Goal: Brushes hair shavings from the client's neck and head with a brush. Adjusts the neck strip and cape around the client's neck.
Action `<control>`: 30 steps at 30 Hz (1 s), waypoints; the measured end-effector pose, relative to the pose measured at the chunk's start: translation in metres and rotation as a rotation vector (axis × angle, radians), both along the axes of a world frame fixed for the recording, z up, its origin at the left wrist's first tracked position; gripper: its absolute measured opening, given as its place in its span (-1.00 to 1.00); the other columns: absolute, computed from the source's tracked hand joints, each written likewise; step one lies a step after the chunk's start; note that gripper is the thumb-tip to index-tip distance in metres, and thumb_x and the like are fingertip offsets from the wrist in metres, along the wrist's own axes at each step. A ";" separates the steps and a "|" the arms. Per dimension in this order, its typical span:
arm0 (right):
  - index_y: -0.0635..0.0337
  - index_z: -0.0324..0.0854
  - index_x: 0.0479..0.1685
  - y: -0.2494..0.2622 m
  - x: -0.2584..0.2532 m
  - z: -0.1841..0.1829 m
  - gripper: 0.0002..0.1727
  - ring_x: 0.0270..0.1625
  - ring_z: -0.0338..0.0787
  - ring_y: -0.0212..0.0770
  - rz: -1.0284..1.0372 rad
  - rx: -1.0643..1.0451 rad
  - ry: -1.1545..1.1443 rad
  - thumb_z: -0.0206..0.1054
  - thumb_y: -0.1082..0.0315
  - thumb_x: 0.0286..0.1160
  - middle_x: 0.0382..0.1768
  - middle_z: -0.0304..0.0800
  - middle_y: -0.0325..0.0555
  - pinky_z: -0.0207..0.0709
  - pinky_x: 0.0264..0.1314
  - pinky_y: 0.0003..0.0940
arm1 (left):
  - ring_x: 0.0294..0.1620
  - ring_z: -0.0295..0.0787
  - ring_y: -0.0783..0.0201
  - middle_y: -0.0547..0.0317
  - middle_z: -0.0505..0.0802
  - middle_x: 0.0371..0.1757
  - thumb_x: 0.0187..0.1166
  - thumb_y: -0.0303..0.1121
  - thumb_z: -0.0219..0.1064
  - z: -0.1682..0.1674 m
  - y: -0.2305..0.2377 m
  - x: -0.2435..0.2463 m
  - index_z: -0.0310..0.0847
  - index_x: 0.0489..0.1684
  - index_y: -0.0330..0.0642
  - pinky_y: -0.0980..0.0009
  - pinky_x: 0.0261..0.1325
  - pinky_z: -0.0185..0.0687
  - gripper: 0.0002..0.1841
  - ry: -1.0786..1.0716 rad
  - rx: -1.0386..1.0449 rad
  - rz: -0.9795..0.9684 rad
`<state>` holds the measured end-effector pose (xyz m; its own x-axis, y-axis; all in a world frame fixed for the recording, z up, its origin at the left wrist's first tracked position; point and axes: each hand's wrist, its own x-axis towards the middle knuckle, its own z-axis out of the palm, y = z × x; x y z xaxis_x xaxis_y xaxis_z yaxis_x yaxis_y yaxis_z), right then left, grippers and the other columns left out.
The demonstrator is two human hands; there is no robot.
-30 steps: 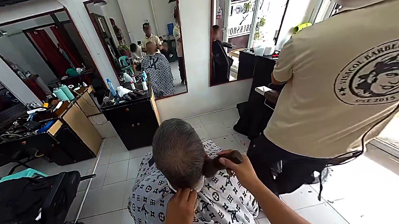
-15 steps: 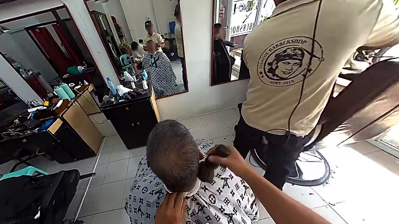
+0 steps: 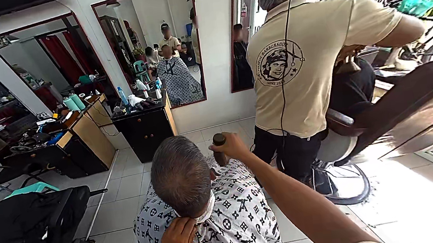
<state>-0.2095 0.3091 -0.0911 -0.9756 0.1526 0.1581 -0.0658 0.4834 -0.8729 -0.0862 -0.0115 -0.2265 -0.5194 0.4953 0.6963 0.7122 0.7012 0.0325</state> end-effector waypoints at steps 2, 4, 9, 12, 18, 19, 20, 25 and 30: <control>0.28 0.79 -0.18 -0.009 0.025 -0.019 -0.71 -0.29 0.82 -0.32 -0.124 -0.274 0.373 0.58 0.22 0.30 -0.30 0.88 -0.15 0.71 -0.16 -0.31 | -0.06 0.92 0.15 0.16 0.95 -0.14 0.50 -0.22 0.33 0.002 0.001 -0.001 0.92 -0.23 -0.08 0.33 0.00 0.82 -0.77 -0.044 0.043 0.021; 0.21 0.77 -0.13 -0.036 0.075 -0.039 -0.80 -0.33 0.75 -0.55 -0.220 -0.447 0.799 0.50 0.31 0.37 -0.28 0.85 -0.33 0.67 -0.28 -0.58 | -0.05 0.92 0.11 0.09 0.95 -0.12 0.45 -0.27 0.38 -0.001 0.004 0.002 0.91 -0.21 -0.12 0.29 0.00 0.83 -0.80 -0.092 0.109 0.050; -0.13 0.80 0.11 -0.101 0.167 -0.117 -0.57 -0.13 0.80 -0.49 -0.025 -0.226 0.838 0.58 -0.11 0.35 -0.22 0.83 -0.33 0.72 -0.01 -0.54 | 0.09 0.91 0.07 -0.07 0.93 0.04 0.37 -0.37 0.35 -0.015 0.002 0.021 0.87 -0.15 -0.30 0.22 0.16 0.80 -0.75 -0.196 0.305 0.007; 0.17 0.84 -0.08 -0.086 0.138 -0.128 -0.64 -0.05 0.84 -0.46 -0.302 -0.300 0.737 0.63 0.16 0.21 -0.18 0.87 -0.24 0.74 0.13 -0.51 | 0.32 0.83 0.13 -0.12 0.86 0.27 0.53 -0.36 0.33 -0.023 -0.005 0.033 0.85 -0.07 -0.34 0.30 0.40 0.69 -0.75 -0.328 0.368 -0.074; 0.06 0.85 0.01 -0.086 0.152 -0.105 -0.56 -0.10 0.83 -0.40 -0.059 0.052 0.732 0.64 -0.02 0.25 -0.20 0.88 -0.19 0.74 0.06 -0.45 | 0.47 0.72 0.01 -0.12 0.84 0.33 0.58 -0.31 0.28 -0.040 -0.021 0.043 0.85 0.01 -0.30 0.14 0.53 0.59 -0.71 -0.364 0.372 -0.145; 0.21 0.86 -0.02 -0.076 0.147 -0.106 -0.55 -0.11 0.84 -0.23 -0.176 0.107 0.665 0.63 0.05 0.23 -0.20 0.88 -0.04 0.73 0.05 -0.28 | 0.51 0.69 0.05 -0.07 0.83 0.35 0.60 -0.29 0.27 -0.045 -0.027 0.046 0.84 0.04 -0.26 0.15 0.56 0.56 -0.70 -0.361 0.381 -0.157; 0.31 0.85 -0.02 -0.069 0.144 -0.105 -0.52 -0.11 0.83 -0.07 -0.256 0.163 0.584 0.62 0.08 0.23 -0.18 0.85 0.10 0.71 0.04 -0.12 | 0.53 0.67 0.08 -0.03 0.83 0.37 0.61 -0.28 0.27 -0.049 -0.035 0.051 0.84 0.06 -0.22 0.17 0.58 0.54 -0.71 -0.361 0.391 -0.166; 0.12 0.87 -0.18 -0.151 0.171 -0.050 -0.55 -0.30 0.82 -0.23 0.292 0.425 0.574 0.56 -0.10 0.28 -0.33 0.85 -0.07 0.70 -0.27 -0.27 | 0.51 0.67 0.13 -0.01 0.84 0.33 0.64 -0.25 0.25 -0.089 -0.098 0.093 0.82 0.08 -0.24 0.18 0.61 0.50 -0.69 -0.509 0.507 -0.106; 0.11 0.81 -0.12 -0.268 0.111 0.002 -0.76 -0.20 0.80 0.10 0.346 0.943 0.424 0.52 0.22 0.30 -0.21 0.77 0.03 0.62 -0.39 0.00 | 0.22 0.83 0.00 -0.18 0.87 0.18 0.51 -0.41 0.29 -0.116 -0.159 0.141 0.76 0.17 -0.42 0.09 0.27 0.71 -0.65 -0.808 0.642 0.098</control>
<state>-0.0980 0.0409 -0.0891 -0.7811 -0.4788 0.4009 -0.5354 0.8439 -0.0352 0.0547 -0.1709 -0.3430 -0.9671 0.0843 0.2400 0.2524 0.4367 0.8635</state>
